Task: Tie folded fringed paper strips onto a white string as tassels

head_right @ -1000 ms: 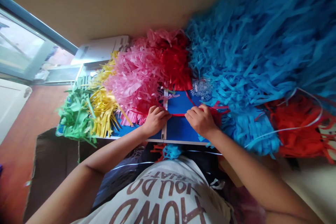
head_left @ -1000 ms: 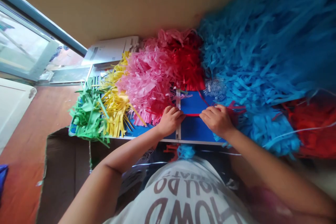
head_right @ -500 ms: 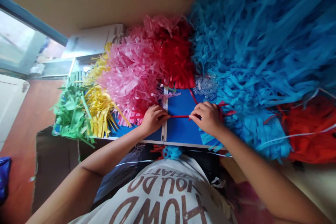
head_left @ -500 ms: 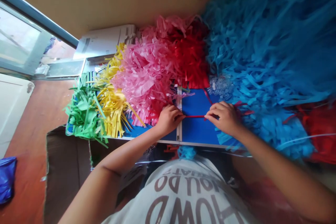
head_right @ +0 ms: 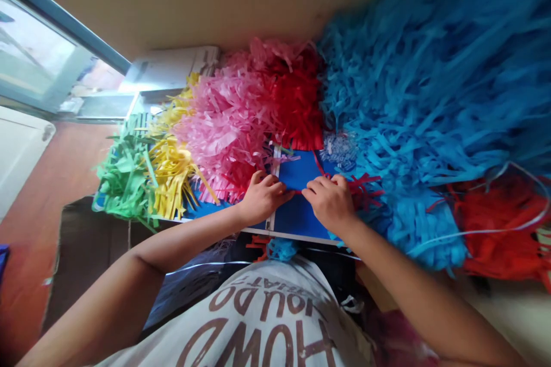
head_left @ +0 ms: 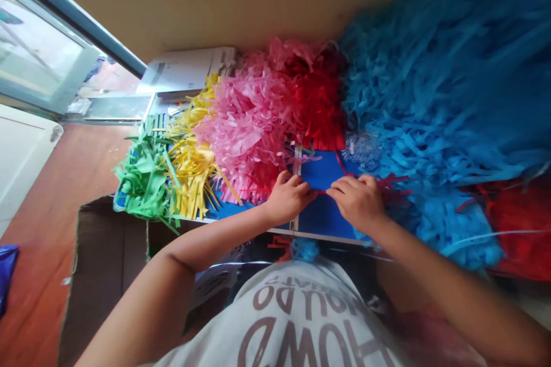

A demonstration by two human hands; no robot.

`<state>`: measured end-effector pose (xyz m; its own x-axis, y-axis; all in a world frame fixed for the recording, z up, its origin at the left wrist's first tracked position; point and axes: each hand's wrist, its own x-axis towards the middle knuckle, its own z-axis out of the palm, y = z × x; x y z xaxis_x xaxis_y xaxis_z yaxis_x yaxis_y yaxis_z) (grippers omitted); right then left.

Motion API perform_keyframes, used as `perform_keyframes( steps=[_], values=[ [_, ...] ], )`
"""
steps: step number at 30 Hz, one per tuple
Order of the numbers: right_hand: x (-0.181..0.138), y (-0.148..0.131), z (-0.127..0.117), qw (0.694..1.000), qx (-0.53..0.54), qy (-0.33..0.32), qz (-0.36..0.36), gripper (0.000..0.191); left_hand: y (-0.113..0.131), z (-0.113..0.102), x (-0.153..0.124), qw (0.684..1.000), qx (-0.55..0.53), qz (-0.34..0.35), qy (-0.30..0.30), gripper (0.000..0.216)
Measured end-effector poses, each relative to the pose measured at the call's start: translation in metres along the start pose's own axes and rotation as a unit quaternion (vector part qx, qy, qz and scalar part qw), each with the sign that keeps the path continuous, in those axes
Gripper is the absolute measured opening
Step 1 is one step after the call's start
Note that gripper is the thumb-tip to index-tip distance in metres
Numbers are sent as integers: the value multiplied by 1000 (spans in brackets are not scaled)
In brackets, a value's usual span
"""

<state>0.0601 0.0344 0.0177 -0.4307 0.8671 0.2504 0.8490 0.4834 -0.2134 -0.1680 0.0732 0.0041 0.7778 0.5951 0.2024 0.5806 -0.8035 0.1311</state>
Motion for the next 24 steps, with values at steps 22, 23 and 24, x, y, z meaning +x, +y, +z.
perform_keyframes(
  steps=[22,23,24],
  values=[
    [33,-57,-100,730,644,-169,154,44,20,-136,-8,969,-76,109,207,22],
    [34,-60,-98,702,674,-159,167,41,24,-137,-8,967,-97,93,218,19],
    [33,-64,-93,685,694,-134,178,38,28,-136,-8,962,-114,76,237,16]
  ],
)
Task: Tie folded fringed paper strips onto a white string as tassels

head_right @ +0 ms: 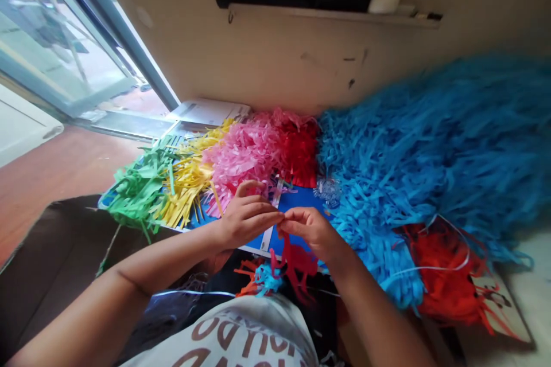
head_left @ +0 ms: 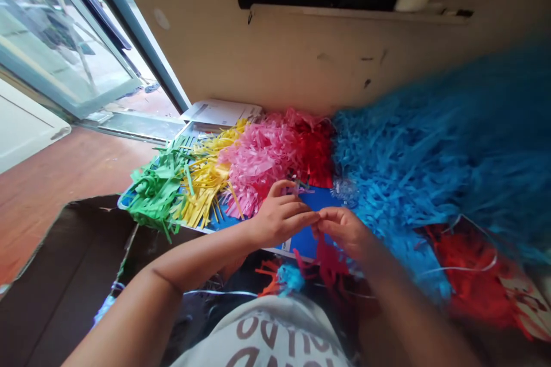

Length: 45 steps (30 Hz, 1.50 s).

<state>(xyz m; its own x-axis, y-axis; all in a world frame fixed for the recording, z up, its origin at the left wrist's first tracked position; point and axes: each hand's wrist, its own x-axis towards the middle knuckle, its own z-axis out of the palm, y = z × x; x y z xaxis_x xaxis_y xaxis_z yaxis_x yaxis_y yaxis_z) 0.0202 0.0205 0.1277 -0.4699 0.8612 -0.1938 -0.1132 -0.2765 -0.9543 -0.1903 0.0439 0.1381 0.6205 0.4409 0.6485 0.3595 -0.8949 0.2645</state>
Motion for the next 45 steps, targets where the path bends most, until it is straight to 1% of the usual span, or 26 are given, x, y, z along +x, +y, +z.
perform_keyframes(
  steps=[3,5,8,11,16,22,24,26,27,28,29,30,32,33,34,35,36,37,38,39,40,41,42,43,44,45],
  values=[
    [2,23,12,993,73,85,-47,32,9,15,-7,995,-27,-56,78,11],
    [1,38,20,982,116,136,-60,29,15,26,-14,985,-72,-111,113,11],
    [-2,51,29,964,165,201,-53,29,23,38,-23,958,-147,-202,143,13],
    [-3,55,34,946,194,255,-45,34,28,45,-28,944,-183,-237,141,14],
    [1,55,32,938,201,277,-55,36,30,47,-27,926,-235,-265,133,15],
    [7,61,37,931,193,291,-110,35,26,54,-28,910,-267,-297,109,14],
    [8,67,31,935,139,300,-128,34,22,59,-30,906,-271,-310,103,15],
    [8,73,9,939,21,316,-136,26,18,64,-31,891,-287,-337,102,17],
    [9,75,-8,929,-73,336,-135,23,17,66,-32,872,-310,-365,105,19],
    [9,77,-29,912,-168,352,-126,25,15,67,-32,839,-351,-400,113,21],
    [10,79,-52,866,-279,397,-120,29,14,68,-32,791,-406,-442,123,24],
    [11,81,-74,818,-403,400,-97,34,13,69,-32,729,-468,-482,133,28],
    [15,85,-113,792,-466,387,-76,34,10,70,-31,591,-582,-540,144,35],
    [17,87,-127,788,-484,373,-67,32,9,71,-30,534,-622,-555,144,37],
    [20,90,-137,789,-491,364,-60,30,8,71,-29,488,-651,-565,139,38],
    [22,92,-144,787,-501,356,-53,28,6,71,-28,452,-673,-571,131,38],
    [24,93,-147,783,-511,352,-47,26,5,71,-27,425,-689,-574,121,37],
    [25,93,-147,778,-520,350,-41,24,4,71,-26,405,-701,-576,115,37],
    [25,92,-146,774,-526,349,-37,22,4,71,-26,394,-707,-577,110,37],
    [24,89,-143,770,-532,350,-33,21,4,72,-26,394,-708,-575,110,38],
    [21,84,-138,764,-537,355,-36,21,4,72,-27,409,-702,-571,115,39],
    [18,78,-132,757,-538,368,-48,21,6,72,-28,438,-692,-562,121,40],
    [13,72,-123,751,-531,385,-70,22,8,73,-29,474,-677,-549,124,41],
    [8,66,-111,754,-510,402,-98,23,10,73,-31,514,-661,-534,121,42],
    [2,62,-97,768,-473,413,-128,22,13,74,-32,552,-643,-518,113,43],
    [-3,60,-81,797,-417,411,-152,22,16,75,-33,587,-626,-504,101,43]
  ],
)
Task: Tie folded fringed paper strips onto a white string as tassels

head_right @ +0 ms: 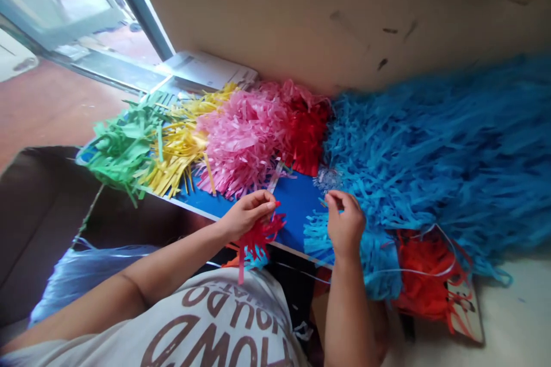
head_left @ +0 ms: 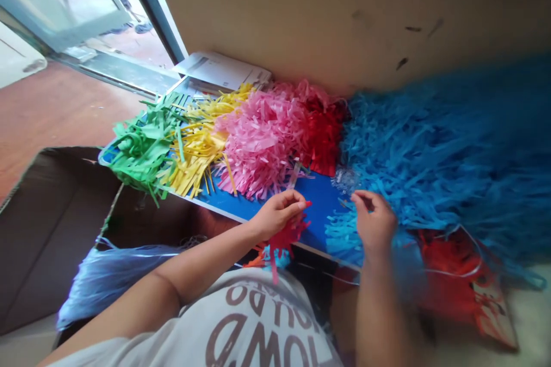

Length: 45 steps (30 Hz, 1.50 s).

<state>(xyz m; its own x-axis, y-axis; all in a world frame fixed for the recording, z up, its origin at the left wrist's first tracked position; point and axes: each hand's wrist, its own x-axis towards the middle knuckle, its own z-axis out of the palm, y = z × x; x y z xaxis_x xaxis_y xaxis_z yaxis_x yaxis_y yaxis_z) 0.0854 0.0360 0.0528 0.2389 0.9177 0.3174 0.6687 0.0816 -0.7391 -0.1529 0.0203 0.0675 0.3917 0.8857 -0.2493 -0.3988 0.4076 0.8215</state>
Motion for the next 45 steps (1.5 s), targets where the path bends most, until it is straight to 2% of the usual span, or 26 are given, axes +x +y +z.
perform_keyframes(
  steps=[2,4,7,11,16,20,23,26,31,33,36,38,41,43,45],
  values=[
    [-23,-25,6,985,157,-44,52,20,-3,3,-3,997,75,27,-11,43],
    [-45,-43,16,951,275,-83,112,19,-3,5,-6,987,150,57,-6,42],
    [-65,-53,27,920,349,-77,158,17,-1,8,-8,969,229,96,-9,39],
    [-73,-51,28,915,351,-39,193,21,0,9,-10,943,305,132,-22,33],
    [-77,-50,26,919,334,-18,209,26,-6,7,-11,888,409,208,-5,23],
    [-76,-52,21,965,229,-26,124,20,-7,2,-11,821,501,270,-39,24],
    [-75,-51,17,972,213,-54,80,18,-4,-1,-12,779,547,297,-69,27],
    [-77,-48,19,964,238,-58,107,21,-3,-1,-12,781,550,286,-79,25],
    [-85,-43,28,944,289,-31,158,24,-5,2,-12,794,555,244,-53,21],
    [-86,-44,29,950,277,-37,141,23,-6,2,-12,792,559,243,-48,22],
    [-84,-45,26,970,226,-47,80,18,-7,4,-14,787,562,251,-39,21],
    [-82,-45,23,973,221,-40,60,15,-7,5,-15,798,545,254,-41,21],
    [-81,-44,21,974,220,-32,51,13,-5,6,-14,814,516,262,-53,21],
    [-81,-42,20,974,216,-45,48,13,-4,5,-13,812,511,276,-57,21],
    [-81,-40,20,967,235,-67,74,16,-3,3,-11,808,511,288,-64,22]
  ],
)
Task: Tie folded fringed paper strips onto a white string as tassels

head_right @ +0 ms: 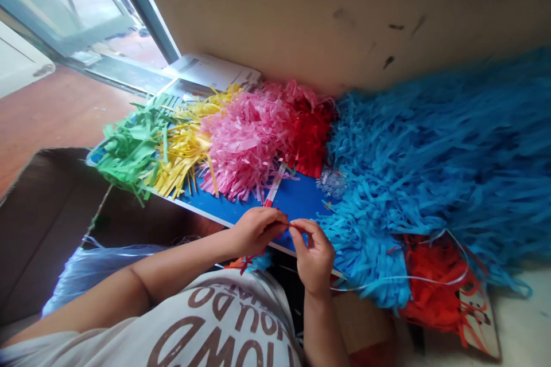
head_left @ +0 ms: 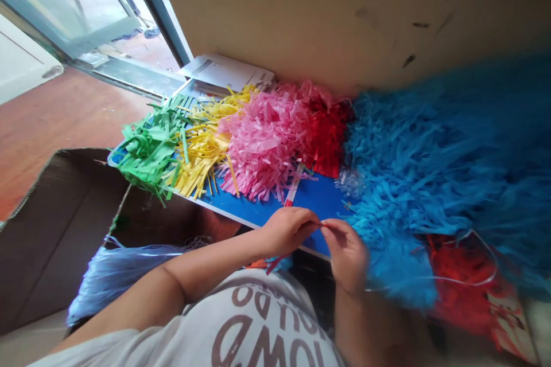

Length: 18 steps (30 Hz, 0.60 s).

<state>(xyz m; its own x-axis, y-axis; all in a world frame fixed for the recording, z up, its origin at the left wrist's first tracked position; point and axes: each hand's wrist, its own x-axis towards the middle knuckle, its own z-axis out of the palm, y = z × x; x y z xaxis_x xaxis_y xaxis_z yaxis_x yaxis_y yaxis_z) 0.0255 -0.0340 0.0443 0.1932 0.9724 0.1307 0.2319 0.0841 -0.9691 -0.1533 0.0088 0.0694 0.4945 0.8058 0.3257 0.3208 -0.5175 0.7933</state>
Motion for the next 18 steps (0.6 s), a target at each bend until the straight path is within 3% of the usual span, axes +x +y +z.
perform_keyframes(
  steps=[3,5,8,10,14,18],
  values=[
    [1,2,-2,998,19,-27,50,20,-2,-3,1,1000,-8,6,-23,22],
    [2,0,-3,999,-19,-31,19,18,-2,-5,1,1000,10,6,-28,20],
    [4,-8,-4,990,-100,-35,-92,15,-1,-8,2,998,47,36,-18,26],
    [4,-14,-4,983,-123,-45,-132,14,0,-10,2,998,23,58,-21,24],
    [0,-17,-4,987,-101,-35,-120,12,0,-11,1,998,-50,49,-9,18],
    [-9,-15,-1,989,-99,4,-114,9,4,-6,-2,998,-17,49,43,18]
  ],
)
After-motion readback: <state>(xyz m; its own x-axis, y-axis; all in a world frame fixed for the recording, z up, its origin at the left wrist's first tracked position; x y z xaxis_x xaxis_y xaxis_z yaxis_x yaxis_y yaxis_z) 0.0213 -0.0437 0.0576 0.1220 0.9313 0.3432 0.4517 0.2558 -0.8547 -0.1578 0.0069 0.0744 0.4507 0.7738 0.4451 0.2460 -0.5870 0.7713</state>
